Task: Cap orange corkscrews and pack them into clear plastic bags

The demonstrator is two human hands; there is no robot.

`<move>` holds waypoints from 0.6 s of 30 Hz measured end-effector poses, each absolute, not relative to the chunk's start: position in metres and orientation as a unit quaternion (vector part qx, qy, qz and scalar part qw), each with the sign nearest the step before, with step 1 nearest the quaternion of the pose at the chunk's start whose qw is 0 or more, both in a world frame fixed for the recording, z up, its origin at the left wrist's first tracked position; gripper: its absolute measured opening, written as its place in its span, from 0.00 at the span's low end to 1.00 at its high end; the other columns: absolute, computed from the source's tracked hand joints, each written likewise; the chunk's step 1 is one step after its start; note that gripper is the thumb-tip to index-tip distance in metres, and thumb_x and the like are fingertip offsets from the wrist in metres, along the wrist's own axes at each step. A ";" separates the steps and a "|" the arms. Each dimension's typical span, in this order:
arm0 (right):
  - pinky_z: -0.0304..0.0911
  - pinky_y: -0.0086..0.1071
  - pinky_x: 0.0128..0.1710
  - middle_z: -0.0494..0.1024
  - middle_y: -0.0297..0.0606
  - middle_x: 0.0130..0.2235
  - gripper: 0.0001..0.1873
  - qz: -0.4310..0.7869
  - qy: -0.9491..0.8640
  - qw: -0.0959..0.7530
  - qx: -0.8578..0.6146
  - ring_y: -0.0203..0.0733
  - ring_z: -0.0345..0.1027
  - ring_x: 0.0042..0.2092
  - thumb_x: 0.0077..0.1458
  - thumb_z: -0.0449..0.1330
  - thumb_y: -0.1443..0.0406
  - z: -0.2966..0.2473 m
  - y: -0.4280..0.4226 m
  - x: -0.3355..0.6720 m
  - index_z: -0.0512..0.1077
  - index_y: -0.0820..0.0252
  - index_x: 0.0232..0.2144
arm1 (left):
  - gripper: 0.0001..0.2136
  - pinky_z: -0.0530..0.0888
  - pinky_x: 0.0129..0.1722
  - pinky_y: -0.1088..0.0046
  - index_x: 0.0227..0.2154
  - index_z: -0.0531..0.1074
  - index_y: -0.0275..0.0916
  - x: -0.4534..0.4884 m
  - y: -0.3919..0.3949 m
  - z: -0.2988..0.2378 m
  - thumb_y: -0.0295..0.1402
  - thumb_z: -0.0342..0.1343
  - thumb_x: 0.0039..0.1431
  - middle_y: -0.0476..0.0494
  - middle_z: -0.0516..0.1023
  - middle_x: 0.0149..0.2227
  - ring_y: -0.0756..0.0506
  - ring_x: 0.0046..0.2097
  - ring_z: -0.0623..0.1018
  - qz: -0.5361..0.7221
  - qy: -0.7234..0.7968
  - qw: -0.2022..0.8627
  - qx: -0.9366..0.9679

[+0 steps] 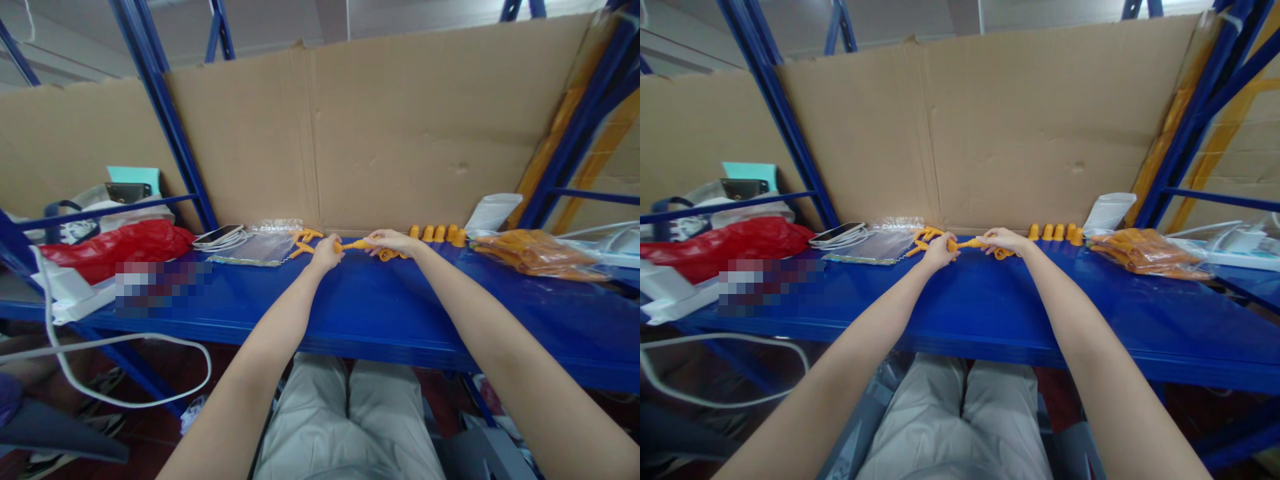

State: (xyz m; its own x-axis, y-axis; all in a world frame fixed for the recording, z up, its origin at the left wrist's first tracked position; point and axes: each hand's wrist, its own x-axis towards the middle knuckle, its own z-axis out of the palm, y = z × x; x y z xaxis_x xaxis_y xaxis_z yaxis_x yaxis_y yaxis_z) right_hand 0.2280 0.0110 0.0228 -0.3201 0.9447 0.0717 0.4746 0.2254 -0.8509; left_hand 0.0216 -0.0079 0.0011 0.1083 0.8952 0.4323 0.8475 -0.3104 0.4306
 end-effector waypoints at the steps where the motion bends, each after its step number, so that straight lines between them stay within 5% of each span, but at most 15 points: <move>1: 0.70 0.32 0.39 0.81 0.43 0.34 0.19 0.379 -0.721 0.310 -0.490 0.40 0.75 0.33 0.49 0.64 0.50 0.022 0.012 0.229 0.72 0.60 0.33 | 0.14 0.70 0.45 0.70 0.39 0.69 0.40 0.022 -0.008 0.001 0.26 0.63 0.48 0.45 0.76 0.38 0.45 0.43 0.76 0.320 0.586 0.037 0.744; 10: 0.70 0.30 0.37 0.81 0.43 0.35 0.15 0.352 -0.719 0.313 -0.511 0.40 0.76 0.35 0.55 0.60 0.54 0.023 0.012 0.229 0.73 0.61 0.33 | 0.14 0.70 0.47 0.70 0.40 0.69 0.40 0.021 -0.006 0.000 0.26 0.61 0.49 0.44 0.76 0.40 0.44 0.45 0.75 0.309 0.581 0.027 0.752; 18: 0.70 0.34 0.41 0.80 0.45 0.41 0.08 0.206 -0.618 0.504 -0.567 0.41 0.75 0.40 0.58 0.56 0.63 0.019 0.032 0.259 0.72 0.62 0.33 | 0.15 0.69 0.49 0.71 0.45 0.71 0.41 0.016 0.001 -0.005 0.23 0.53 0.54 0.42 0.75 0.46 0.45 0.48 0.74 0.260 0.599 -0.009 0.757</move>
